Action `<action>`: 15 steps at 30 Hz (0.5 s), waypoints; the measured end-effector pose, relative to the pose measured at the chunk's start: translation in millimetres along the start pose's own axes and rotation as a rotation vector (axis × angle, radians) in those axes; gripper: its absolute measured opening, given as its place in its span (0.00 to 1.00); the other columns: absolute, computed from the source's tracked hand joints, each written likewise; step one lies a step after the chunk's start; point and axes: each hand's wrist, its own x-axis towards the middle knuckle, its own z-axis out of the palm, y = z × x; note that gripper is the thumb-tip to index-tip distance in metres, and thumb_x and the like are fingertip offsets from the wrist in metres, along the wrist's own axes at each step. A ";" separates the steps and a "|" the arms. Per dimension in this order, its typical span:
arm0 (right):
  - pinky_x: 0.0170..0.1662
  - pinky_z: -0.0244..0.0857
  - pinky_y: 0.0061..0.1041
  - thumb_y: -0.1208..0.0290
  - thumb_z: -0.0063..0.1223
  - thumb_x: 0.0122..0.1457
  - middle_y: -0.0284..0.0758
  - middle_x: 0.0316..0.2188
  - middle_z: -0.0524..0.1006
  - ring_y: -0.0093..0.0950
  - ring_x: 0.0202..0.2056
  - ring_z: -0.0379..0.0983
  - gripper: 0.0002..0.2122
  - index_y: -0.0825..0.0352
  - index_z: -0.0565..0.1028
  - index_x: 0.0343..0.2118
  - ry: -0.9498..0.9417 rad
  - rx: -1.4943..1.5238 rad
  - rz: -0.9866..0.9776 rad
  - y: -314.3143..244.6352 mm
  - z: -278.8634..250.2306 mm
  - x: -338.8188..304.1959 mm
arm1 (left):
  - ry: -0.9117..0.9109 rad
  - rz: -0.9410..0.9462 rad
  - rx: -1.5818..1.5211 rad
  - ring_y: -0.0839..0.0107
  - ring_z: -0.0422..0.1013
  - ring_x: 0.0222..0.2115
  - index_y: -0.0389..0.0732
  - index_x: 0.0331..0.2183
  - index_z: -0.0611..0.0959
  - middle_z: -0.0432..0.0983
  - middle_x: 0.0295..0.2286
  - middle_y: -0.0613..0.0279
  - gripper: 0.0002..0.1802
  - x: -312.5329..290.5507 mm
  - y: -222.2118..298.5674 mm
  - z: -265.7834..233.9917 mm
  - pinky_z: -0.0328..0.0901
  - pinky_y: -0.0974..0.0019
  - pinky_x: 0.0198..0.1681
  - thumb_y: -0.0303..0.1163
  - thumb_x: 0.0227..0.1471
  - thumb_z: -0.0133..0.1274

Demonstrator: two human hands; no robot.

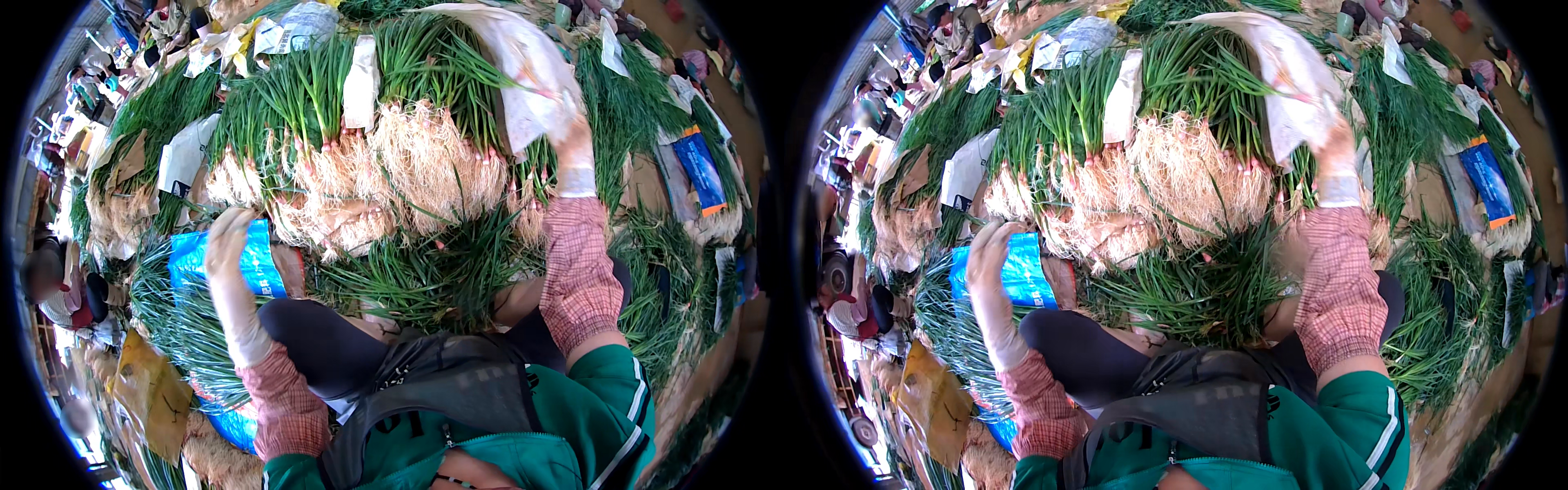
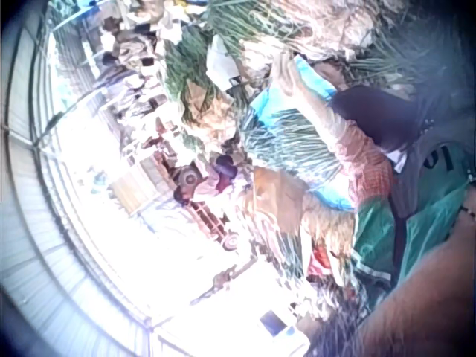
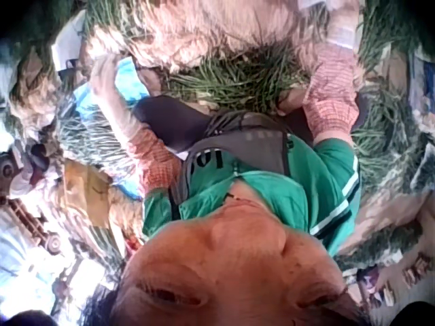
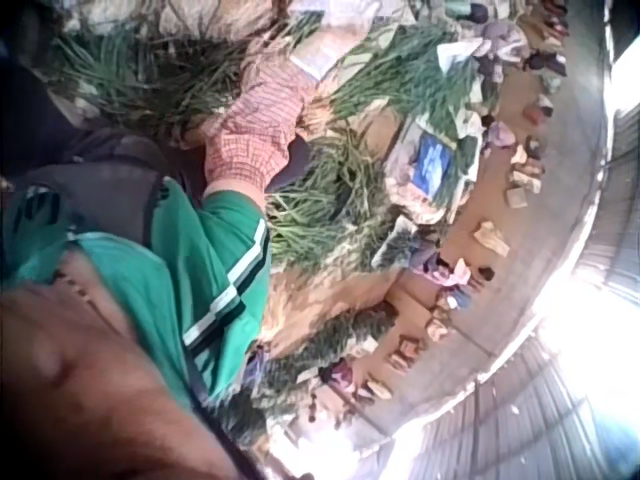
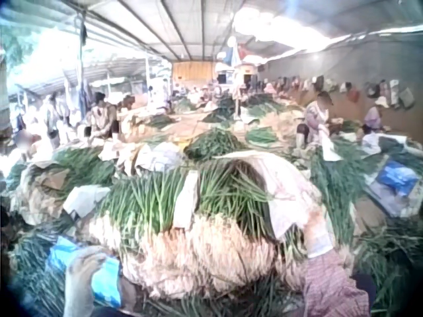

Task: The person cleans and sorts scallions by hand while sitting on the floor, removing outer layers and placing them into bundles.

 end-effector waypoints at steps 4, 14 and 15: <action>0.54 0.60 0.23 0.66 0.46 0.56 0.42 0.49 0.70 0.32 0.50 0.67 0.19 0.69 0.69 0.49 0.018 -0.191 0.040 66.9 -48.2 -30.2 | -0.338 -0.078 -0.238 0.69 0.70 0.43 0.32 0.43 0.75 0.73 0.41 0.56 0.16 39.6 31.7 92.0 0.64 0.70 0.48 0.28 0.54 0.44; 0.49 0.64 0.24 0.73 0.42 0.57 0.39 0.40 0.75 0.27 0.43 0.71 0.14 0.73 0.72 0.43 0.731 0.377 0.890 65.6 -53.4 -165.7 | -0.480 -0.003 -0.326 0.68 0.65 0.48 0.31 0.50 0.67 0.70 0.45 0.54 0.26 130.5 -28.4 257.9 0.58 0.68 0.53 0.27 0.49 0.49; 0.48 0.64 0.23 0.73 0.43 0.57 0.38 0.40 0.76 0.26 0.43 0.71 0.13 0.71 0.73 0.43 0.603 0.303 0.776 29.9 -47.9 -161.8 | -0.412 -0.033 -0.276 0.67 0.66 0.46 0.30 0.50 0.67 0.71 0.43 0.54 0.27 137.5 -35.4 261.4 0.59 0.68 0.51 0.29 0.47 0.51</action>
